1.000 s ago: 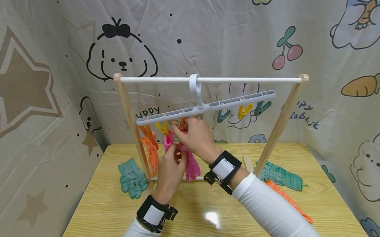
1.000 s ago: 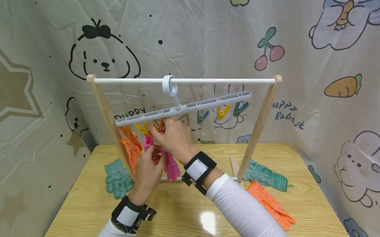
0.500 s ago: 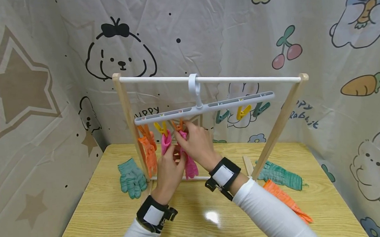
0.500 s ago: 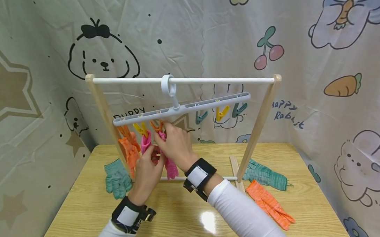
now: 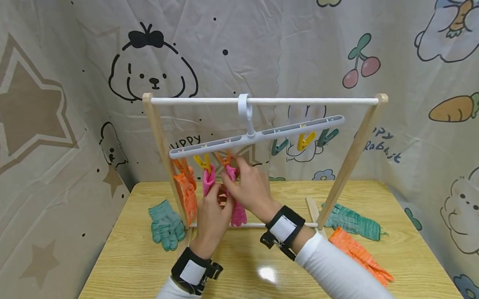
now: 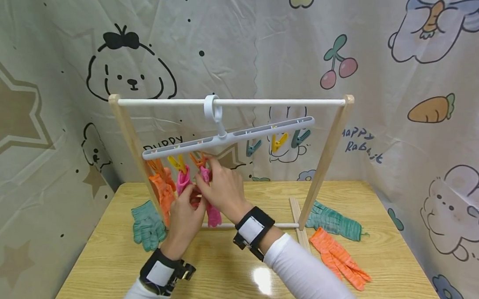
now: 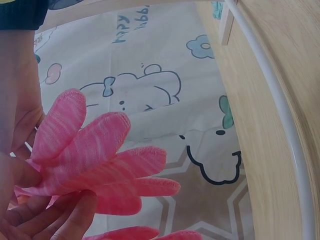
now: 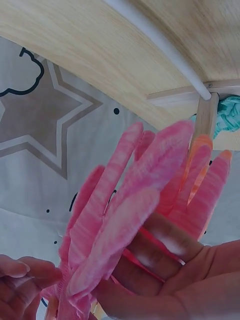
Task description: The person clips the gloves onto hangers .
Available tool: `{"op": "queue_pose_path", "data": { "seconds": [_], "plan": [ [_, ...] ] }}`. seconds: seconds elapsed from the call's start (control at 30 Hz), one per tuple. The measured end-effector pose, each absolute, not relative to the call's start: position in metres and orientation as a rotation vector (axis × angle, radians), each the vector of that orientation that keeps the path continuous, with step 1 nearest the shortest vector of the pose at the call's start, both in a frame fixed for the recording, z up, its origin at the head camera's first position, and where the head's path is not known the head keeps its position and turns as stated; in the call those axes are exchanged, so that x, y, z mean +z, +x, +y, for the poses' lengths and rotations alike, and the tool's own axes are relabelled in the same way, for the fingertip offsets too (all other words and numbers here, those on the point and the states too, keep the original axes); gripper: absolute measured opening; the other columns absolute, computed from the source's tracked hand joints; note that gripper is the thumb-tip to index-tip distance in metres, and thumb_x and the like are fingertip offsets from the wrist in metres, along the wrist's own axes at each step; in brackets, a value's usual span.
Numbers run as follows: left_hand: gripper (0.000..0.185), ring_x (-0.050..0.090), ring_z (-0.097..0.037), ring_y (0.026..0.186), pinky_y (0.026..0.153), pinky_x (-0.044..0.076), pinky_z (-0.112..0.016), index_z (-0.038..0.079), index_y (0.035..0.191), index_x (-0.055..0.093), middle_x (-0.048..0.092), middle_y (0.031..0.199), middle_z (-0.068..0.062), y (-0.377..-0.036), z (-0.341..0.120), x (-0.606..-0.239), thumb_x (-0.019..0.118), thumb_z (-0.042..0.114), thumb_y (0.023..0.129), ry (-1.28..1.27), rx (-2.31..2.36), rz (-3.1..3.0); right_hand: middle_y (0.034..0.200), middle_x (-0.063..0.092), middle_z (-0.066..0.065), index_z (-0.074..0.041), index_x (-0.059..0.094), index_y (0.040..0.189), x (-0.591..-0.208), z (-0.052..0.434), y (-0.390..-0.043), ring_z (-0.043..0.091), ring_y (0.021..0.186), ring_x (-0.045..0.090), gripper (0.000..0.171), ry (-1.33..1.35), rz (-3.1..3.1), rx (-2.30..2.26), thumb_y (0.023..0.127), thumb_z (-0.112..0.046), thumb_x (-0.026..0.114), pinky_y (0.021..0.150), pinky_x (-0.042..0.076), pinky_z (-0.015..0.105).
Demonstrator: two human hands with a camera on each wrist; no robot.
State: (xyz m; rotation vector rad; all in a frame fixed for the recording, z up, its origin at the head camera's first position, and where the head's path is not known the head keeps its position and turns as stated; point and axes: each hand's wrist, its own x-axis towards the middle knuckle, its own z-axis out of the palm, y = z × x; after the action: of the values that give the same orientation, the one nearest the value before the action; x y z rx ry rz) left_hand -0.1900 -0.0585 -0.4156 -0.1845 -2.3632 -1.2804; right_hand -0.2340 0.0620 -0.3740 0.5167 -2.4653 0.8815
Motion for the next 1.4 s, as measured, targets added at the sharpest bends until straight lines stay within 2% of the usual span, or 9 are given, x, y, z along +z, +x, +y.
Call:
{"op": "queue_pose_path", "data": {
  "seconds": [0.13, 0.27, 0.37, 0.5, 0.63, 0.87, 1.13, 1.3, 1.4],
  "plan": [
    [0.014, 0.074, -0.024, 0.082, 0.072, 0.062, -0.040, 0.005, 0.104, 0.067, 0.075, 0.098, -0.013, -0.190, -0.060, -0.416, 0.066, 0.016, 0.096, -0.188, -1.271, -2.364, 0.080, 0.072, 0.003, -0.009, 0.056, 0.136, -0.377, 0.063, -0.232, 0.008, 0.046, 0.045, 0.048, 0.518, -2.482, 0.898, 0.096, -0.035, 0.065, 0.038, 0.030, 0.021],
    [0.016, 0.074, -0.024, 0.082, 0.073, 0.062, -0.039, 0.005, 0.106, 0.067, 0.076, 0.098, -0.013, -0.191, -0.060, -0.416, 0.066, 0.018, 0.096, -0.206, -1.250, -2.365, 0.073, 0.066, 0.001, -0.010, 0.058, 0.134, -0.380, 0.064, -0.231, 0.008, 0.046, 0.041, 0.046, 0.523, -2.486, 0.892, 0.095, -0.034, 0.066, 0.039, 0.028, 0.020],
    [0.017, 0.075, -0.024, 0.083, 0.073, 0.062, -0.040, 0.005, 0.108, 0.068, 0.076, 0.100, -0.013, -0.191, -0.060, -0.416, 0.067, 0.017, 0.096, -0.210, -1.247, -2.365, 0.075, 0.067, 0.002, -0.011, 0.061, 0.130, -0.382, 0.064, -0.230, 0.008, 0.049, 0.045, 0.043, 0.527, -2.492, 0.890, 0.095, -0.036, 0.065, 0.040, 0.030, 0.021],
    [0.019, 0.075, -0.026, 0.084, 0.072, 0.062, -0.040, 0.004, 0.110, 0.068, 0.075, 0.101, -0.014, -0.190, -0.060, -0.417, 0.067, 0.016, 0.096, -0.208, -1.269, -2.366, 0.078, 0.068, 0.001, -0.013, 0.067, 0.108, -0.383, 0.065, -0.229, 0.009, 0.056, 0.050, 0.028, 0.529, -2.495, 0.870, 0.095, -0.037, 0.064, 0.044, 0.034, 0.021],
    [0.020, 0.075, -0.027, 0.085, 0.071, 0.062, -0.040, 0.003, 0.111, 0.067, 0.075, 0.099, -0.015, -0.190, -0.061, -0.419, 0.068, 0.015, 0.095, -0.213, -1.276, -2.367, 0.066, 0.056, -0.001, -0.014, 0.065, 0.088, -0.385, 0.067, -0.228, 0.009, 0.055, 0.046, 0.025, 0.535, -2.499, 0.853, 0.094, -0.038, 0.065, 0.046, 0.033, 0.021],
    [0.016, 0.076, -0.025, 0.085, 0.072, 0.062, -0.040, 0.005, 0.107, 0.068, 0.076, 0.099, -0.013, -0.189, -0.060, -0.420, 0.067, 0.014, 0.095, -0.205, -1.279, -2.361, 0.063, 0.054, -0.002, -0.013, 0.065, 0.084, -0.391, 0.070, -0.225, 0.008, 0.053, 0.045, 0.028, 0.528, -2.522, 0.819, 0.094, -0.039, 0.066, 0.045, 0.031, 0.021],
    [0.014, 0.076, -0.023, 0.082, 0.072, 0.061, -0.041, 0.004, 0.104, 0.069, 0.077, 0.097, -0.012, -0.185, -0.060, -0.426, 0.067, 0.013, 0.094, -0.198, -1.249, -2.389, 0.075, 0.066, -0.001, -0.013, 0.070, 0.091, -0.402, 0.074, -0.218, 0.008, 0.059, 0.050, 0.027, 0.473, -2.600, 0.843, 0.095, -0.040, 0.066, 0.048, 0.037, 0.021],
    [0.014, 0.076, -0.024, 0.082, 0.069, 0.061, -0.039, 0.004, 0.104, 0.069, 0.077, 0.099, -0.013, -0.183, -0.059, -0.430, 0.067, 0.013, 0.093, -0.201, -1.271, -2.402, 0.074, 0.066, -0.002, -0.013, 0.073, 0.098, -0.408, 0.076, -0.216, 0.008, 0.059, 0.051, 0.027, 0.453, -2.604, 0.859, 0.094, -0.039, 0.067, 0.048, 0.038, 0.021],
    [0.013, 0.076, -0.024, 0.082, 0.067, 0.061, -0.038, 0.005, 0.103, 0.068, 0.077, 0.099, -0.013, -0.182, -0.059, -0.431, 0.067, 0.013, 0.093, -0.206, -1.275, -2.408, 0.071, 0.063, -0.004, -0.014, 0.072, 0.096, -0.412, 0.077, -0.215, 0.007, 0.057, 0.049, 0.026, 0.451, -2.607, 0.855, 0.095, -0.039, 0.066, 0.046, 0.036, 0.022]
  ]
}}
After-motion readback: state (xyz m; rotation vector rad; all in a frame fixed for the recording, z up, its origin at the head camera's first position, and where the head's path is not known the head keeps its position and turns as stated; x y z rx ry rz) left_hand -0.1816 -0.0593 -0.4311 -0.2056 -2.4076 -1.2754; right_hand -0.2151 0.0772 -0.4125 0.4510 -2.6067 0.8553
